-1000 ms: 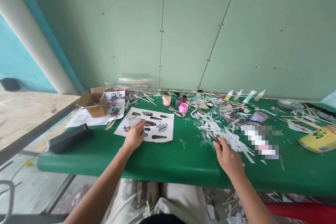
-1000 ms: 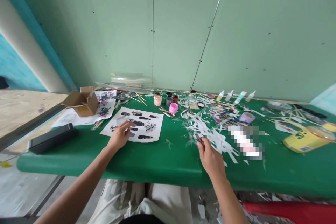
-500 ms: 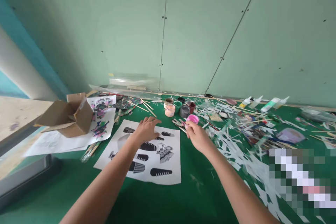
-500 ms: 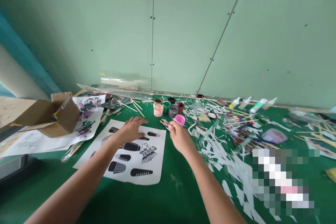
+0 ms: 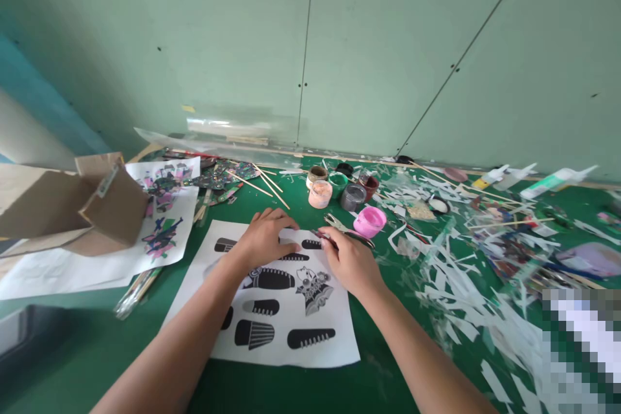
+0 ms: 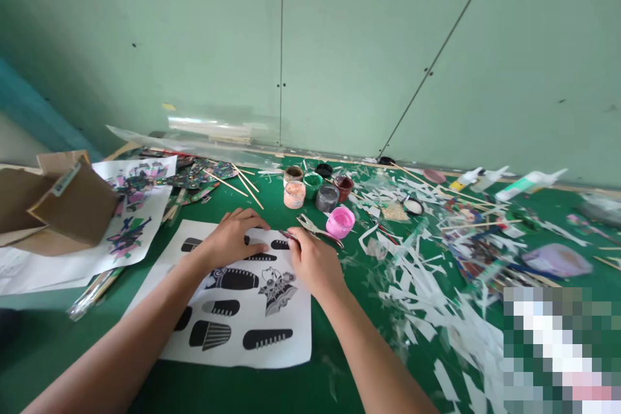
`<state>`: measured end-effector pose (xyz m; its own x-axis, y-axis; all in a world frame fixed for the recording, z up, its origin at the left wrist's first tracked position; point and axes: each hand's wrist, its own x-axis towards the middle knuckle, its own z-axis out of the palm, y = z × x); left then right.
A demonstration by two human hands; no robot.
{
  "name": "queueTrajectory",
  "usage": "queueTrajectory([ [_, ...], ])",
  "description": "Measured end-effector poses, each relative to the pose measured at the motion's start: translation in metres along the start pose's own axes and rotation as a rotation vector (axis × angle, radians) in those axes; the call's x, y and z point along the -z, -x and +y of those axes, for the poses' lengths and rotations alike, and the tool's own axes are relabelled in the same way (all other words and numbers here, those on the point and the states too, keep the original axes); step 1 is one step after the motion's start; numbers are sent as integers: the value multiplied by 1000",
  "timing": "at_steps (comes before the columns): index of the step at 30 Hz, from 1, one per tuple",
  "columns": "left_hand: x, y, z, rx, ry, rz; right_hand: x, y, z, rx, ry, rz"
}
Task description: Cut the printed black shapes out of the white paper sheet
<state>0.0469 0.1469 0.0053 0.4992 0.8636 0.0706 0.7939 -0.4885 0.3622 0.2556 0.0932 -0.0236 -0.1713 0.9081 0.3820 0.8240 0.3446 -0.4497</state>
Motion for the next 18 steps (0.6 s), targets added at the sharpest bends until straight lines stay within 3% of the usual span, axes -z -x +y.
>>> queueTrajectory([
  [7, 4, 8, -6, -52, 51, -66, 7, 2, -5, 111, -15, 25],
  [10, 8, 13, 0, -43, -10, -34, 6, 3, -3, 151, 58, 2],
  [18, 22, 29, 15, 106, -72, -116, 3, 5, -1, 72, 58, -38],
])
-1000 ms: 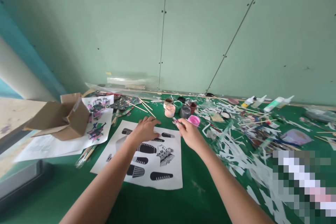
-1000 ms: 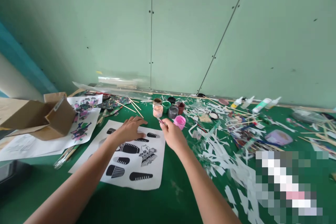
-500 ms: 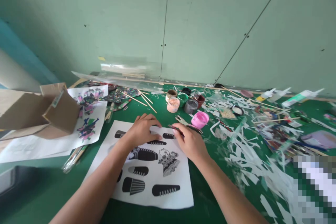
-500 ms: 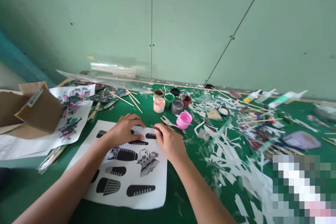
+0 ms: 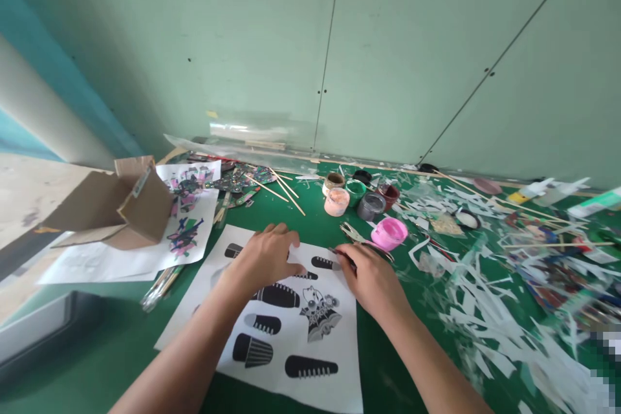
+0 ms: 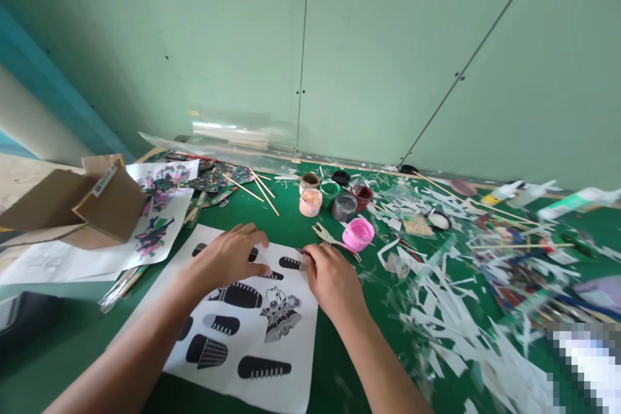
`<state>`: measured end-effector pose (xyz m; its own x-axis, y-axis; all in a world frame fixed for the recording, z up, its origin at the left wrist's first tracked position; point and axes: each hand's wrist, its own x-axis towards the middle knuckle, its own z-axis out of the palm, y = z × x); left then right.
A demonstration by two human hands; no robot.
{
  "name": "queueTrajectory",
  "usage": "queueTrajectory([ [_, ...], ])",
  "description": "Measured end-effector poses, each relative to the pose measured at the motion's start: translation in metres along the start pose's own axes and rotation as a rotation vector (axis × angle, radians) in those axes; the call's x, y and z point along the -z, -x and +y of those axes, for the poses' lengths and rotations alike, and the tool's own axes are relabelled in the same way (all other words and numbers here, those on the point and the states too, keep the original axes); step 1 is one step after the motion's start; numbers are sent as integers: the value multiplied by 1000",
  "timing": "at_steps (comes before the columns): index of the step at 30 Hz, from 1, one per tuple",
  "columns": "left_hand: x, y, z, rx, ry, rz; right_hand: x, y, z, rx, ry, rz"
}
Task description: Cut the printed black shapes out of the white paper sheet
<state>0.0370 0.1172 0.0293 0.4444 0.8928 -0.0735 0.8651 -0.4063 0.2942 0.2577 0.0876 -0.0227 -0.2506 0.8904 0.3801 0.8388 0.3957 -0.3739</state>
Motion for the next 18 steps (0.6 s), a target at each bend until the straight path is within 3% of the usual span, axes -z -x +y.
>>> queueTrajectory([
  [3, -2, 1, 1, 22, -36, 53, 5, 0, -2, 25, -63, -52],
  [7, -4, -2, 1, -1, -32, 7, 10, 1, -8, 62, -177, -186],
  [12, -4, -9, 0, 29, 7, -26, 5, 3, -8, 73, -130, -20],
  [18, -19, -19, 0, 160, 49, 122, -5, 5, -3, 40, -77, 18],
])
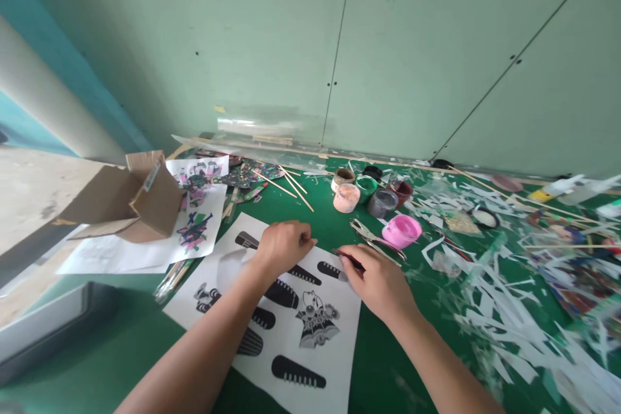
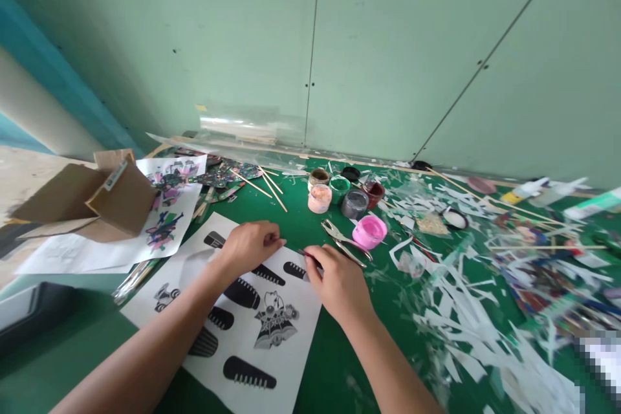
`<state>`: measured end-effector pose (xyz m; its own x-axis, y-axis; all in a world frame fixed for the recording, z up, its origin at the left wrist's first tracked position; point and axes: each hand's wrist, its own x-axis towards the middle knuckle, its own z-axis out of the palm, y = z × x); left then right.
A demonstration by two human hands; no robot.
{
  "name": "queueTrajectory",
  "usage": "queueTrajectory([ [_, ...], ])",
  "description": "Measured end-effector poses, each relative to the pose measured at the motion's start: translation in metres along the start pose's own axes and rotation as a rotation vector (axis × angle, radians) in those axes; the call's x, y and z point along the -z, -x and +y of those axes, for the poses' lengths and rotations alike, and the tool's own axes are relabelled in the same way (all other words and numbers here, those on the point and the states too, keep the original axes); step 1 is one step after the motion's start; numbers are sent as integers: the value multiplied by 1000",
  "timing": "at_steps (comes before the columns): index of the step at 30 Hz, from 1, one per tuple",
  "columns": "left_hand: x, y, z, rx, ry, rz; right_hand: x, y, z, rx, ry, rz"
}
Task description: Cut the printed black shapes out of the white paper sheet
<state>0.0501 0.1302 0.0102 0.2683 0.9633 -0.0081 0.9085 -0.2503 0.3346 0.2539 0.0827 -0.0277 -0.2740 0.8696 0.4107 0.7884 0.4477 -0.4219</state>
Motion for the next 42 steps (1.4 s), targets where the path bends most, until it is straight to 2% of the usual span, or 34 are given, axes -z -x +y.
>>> queueTrajectory([
  [3, -3, 0, 1, 45, 33, 41, -2, 1, 2, -29, -10, -18],
  [9, -4, 1, 1, 91, 60, 46, -3, 1, 5, -54, -46, -50],
  [35, -4, -1, 1, 82, 47, 57, 0, -2, 2, -53, -64, -57],
  [38, -1, -2, 1, 81, 54, 27, 1, -2, -1, -9, -26, -32],
  [42, 5, -4, -3, 21, 79, -54, 5, -3, -3, 66, 54, 78],
])
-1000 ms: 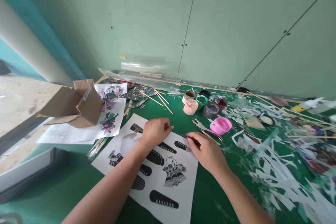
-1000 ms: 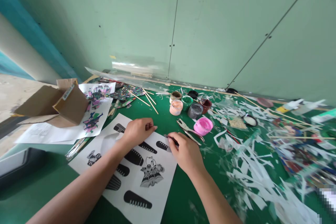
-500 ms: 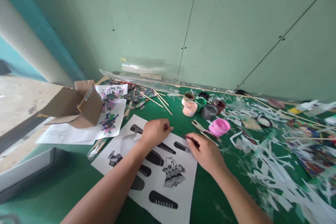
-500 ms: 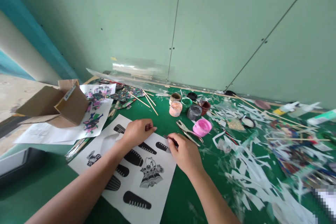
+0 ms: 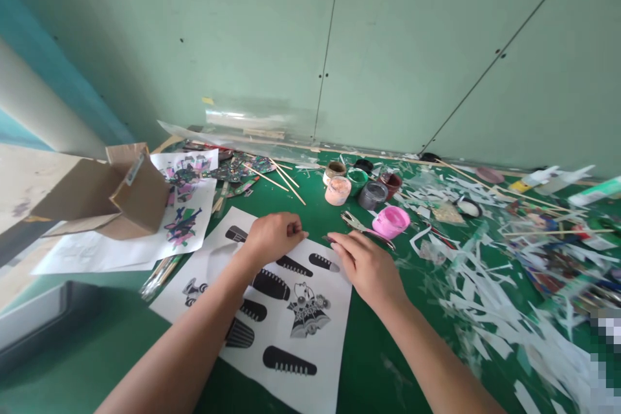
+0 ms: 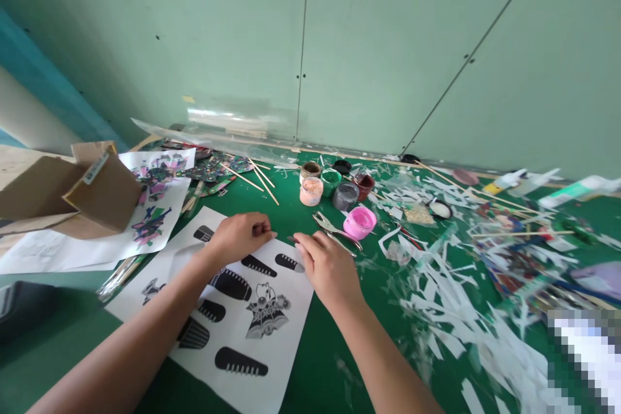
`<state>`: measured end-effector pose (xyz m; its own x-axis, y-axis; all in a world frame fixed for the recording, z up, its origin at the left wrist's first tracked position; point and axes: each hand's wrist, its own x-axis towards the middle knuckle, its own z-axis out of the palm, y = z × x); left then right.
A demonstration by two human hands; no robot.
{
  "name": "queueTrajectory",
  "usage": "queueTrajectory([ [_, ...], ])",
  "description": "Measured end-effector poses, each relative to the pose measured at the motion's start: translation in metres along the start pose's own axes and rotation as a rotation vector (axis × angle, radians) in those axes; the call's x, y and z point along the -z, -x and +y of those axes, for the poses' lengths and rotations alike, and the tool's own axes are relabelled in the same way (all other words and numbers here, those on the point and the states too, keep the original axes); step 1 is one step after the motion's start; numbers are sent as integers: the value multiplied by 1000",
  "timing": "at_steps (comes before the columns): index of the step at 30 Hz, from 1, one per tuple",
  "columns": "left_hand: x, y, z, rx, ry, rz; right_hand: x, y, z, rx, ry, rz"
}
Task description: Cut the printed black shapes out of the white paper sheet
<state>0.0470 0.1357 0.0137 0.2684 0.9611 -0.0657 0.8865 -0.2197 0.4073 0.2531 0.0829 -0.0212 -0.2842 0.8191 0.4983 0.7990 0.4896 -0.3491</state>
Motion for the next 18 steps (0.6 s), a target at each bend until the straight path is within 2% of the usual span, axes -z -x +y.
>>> queueTrajectory([
  [5, 3, -1, -6, -60, 38, -46, 2, 0, 0, 40, 42, -2],
  [9, 0, -3, -8, -109, 61, -13, -3, 2, -4, 51, 43, -54],
  [11, -3, -5, -8, -165, 80, 17, -3, 2, -6, 42, 0, -32],
  [14, -8, -7, -8, -231, 131, 72, 0, 1, -10, -38, -218, 102],
  [18, -11, -3, -3, -358, 230, 175, 7, -4, -14, -356, -837, 277],
])
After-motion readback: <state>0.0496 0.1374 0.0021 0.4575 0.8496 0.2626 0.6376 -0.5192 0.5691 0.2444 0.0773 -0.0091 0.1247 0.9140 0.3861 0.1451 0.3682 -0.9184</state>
